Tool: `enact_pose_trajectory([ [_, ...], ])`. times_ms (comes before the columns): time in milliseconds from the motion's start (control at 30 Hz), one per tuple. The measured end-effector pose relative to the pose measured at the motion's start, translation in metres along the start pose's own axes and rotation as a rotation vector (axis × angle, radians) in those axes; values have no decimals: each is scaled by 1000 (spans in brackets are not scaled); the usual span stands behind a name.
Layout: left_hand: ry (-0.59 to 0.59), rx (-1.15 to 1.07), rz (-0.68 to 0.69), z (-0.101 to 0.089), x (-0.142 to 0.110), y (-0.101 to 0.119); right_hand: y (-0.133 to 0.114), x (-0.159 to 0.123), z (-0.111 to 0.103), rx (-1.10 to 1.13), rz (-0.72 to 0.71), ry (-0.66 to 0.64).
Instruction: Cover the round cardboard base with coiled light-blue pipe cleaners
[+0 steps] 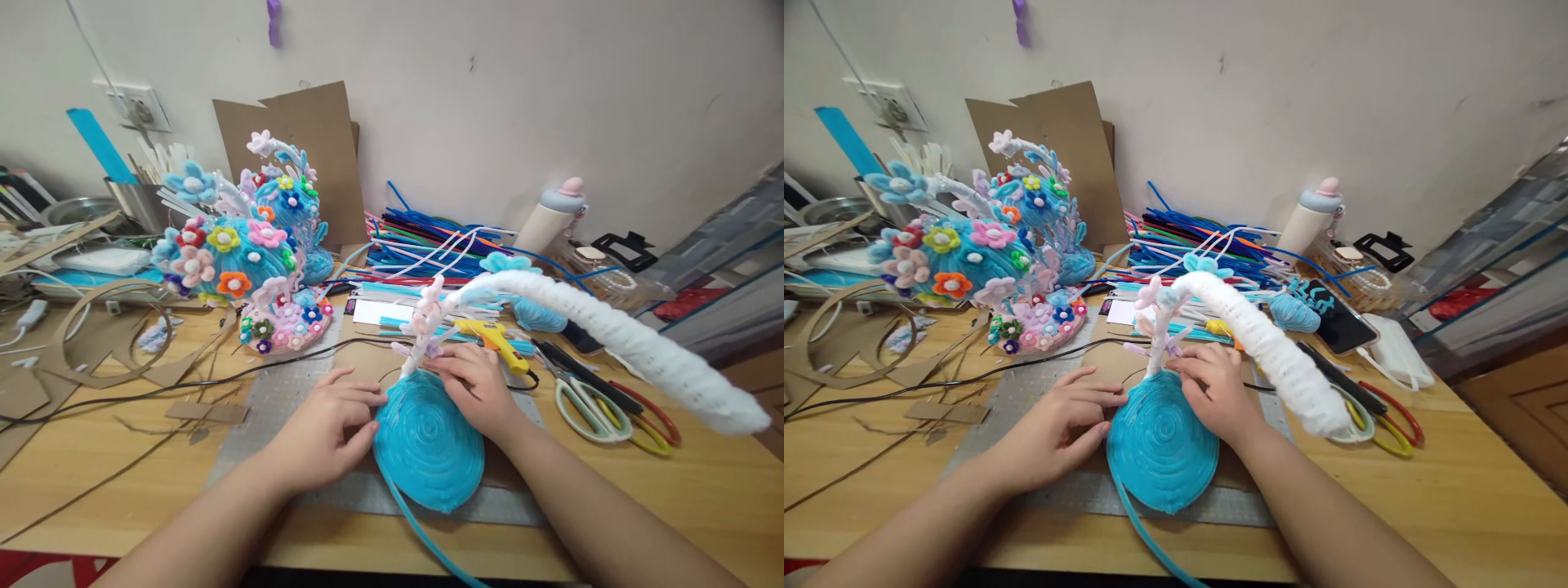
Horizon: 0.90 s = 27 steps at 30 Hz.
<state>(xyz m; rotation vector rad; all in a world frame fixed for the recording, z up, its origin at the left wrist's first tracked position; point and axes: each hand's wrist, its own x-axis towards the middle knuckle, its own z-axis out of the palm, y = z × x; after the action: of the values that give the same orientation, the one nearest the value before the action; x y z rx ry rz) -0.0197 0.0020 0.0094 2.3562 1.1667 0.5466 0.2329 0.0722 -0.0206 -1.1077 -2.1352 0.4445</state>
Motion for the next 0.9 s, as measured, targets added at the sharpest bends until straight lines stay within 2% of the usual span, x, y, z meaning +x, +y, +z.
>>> enact_pose_trajectory([
  [333,-3,6,6,0,0,1,5,5,8,279,236,-82],
  [900,23,2,17,2,0,1,0,13,22,373,248,-84],
])
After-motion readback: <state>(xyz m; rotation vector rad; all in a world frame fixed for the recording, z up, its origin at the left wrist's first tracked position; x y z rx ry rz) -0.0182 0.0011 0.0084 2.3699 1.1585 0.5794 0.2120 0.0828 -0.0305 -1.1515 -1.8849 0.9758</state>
